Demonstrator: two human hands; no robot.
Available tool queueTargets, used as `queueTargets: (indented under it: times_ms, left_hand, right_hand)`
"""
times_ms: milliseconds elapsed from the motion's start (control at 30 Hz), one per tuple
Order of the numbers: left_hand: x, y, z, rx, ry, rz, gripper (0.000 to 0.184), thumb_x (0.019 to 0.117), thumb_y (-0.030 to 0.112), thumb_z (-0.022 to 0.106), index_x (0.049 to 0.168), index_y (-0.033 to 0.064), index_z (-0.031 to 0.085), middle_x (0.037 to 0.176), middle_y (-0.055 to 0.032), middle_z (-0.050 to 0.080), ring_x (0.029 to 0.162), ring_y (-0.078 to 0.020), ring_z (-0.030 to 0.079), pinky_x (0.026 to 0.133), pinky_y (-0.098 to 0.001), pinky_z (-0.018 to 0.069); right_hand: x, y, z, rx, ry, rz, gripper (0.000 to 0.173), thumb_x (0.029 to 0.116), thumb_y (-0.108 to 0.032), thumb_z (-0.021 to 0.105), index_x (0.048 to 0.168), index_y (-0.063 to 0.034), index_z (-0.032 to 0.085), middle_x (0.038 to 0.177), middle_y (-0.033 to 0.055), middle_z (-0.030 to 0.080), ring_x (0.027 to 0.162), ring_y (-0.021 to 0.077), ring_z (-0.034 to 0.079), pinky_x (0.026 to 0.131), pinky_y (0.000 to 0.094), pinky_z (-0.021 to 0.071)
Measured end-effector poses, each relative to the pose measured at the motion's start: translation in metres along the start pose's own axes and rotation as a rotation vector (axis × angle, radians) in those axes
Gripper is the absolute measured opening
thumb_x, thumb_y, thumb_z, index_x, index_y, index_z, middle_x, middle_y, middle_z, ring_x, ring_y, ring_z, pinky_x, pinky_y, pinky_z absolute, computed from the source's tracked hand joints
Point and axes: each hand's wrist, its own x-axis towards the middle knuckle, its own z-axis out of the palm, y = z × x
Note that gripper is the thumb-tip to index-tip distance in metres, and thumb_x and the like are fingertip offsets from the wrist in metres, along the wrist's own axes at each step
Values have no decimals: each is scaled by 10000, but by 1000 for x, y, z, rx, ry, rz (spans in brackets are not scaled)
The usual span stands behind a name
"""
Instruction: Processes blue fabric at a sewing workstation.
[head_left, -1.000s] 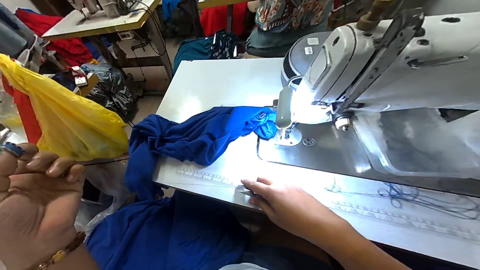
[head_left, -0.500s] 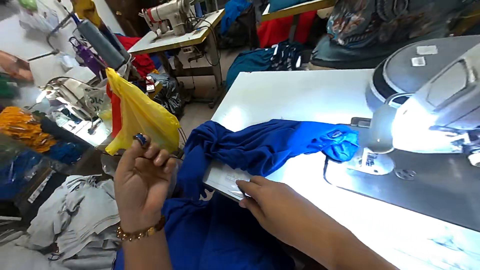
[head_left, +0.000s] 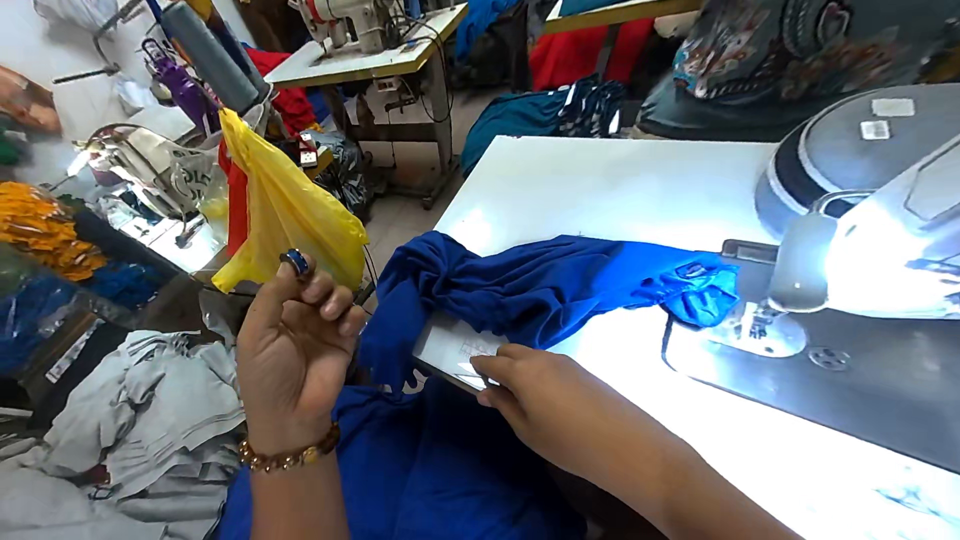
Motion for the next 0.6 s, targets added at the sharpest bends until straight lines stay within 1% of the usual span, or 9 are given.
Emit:
queueTargets:
  times_ms: [133,267,333,400,467,600]
  left_hand:
    - [0,1,-1,-1,-12,3,418,1104,301,256,971,153,624,743,39,575,630,-76,588,608,-209,529]
    - [0,1,-1,8,-1,6,424,1105,305,249,962,157,619,739,40,570,631,-80,584,606,-212,524]
    - [0,0,1,17,15,3,424,1101,301,256,948,160,625,730,42,570,630,-81,587,606,-215,528]
    - [0,1,2,27,15,-2,421,1103,305,260,953,163,627,732,44,573,627,-76,589,607,-210,532]
    - [0,1,3,24,12,-5,428,1104,310,259,950,159,628,728,44,567,626,-78,585,607,-214,527]
    - [-1,1,4,30,8,3,424,1103,304,254,962,158,627,738,40,575,632,-79,590,609,-213,529]
  right_hand:
    - [-3,2,0,-4,67,-1,298,1013,-225,646,1262,-69,700,1047,89,681,901,215,681,798,379,576]
    - [-7,5,-1,10,137,-24,293,1001,-217,660,1255,-80,711,1008,77,675,852,200,678,749,369,580]
    - [-8,4,-2,10,116,-32,282,1005,-236,655,1244,-99,715,1000,59,675,847,187,672,751,361,576]
    - [-6,1,-2,6,80,-35,267,1005,-230,656,1226,-94,720,1014,69,685,866,202,682,765,375,580]
    - [-4,-3,-2,-5,27,-14,275,1012,-229,645,1241,-91,710,1049,80,684,899,213,685,788,382,577]
    - [5,-7,1,-33,-12,15,290,1022,-247,631,1261,-95,698,1079,78,671,929,213,678,809,376,568]
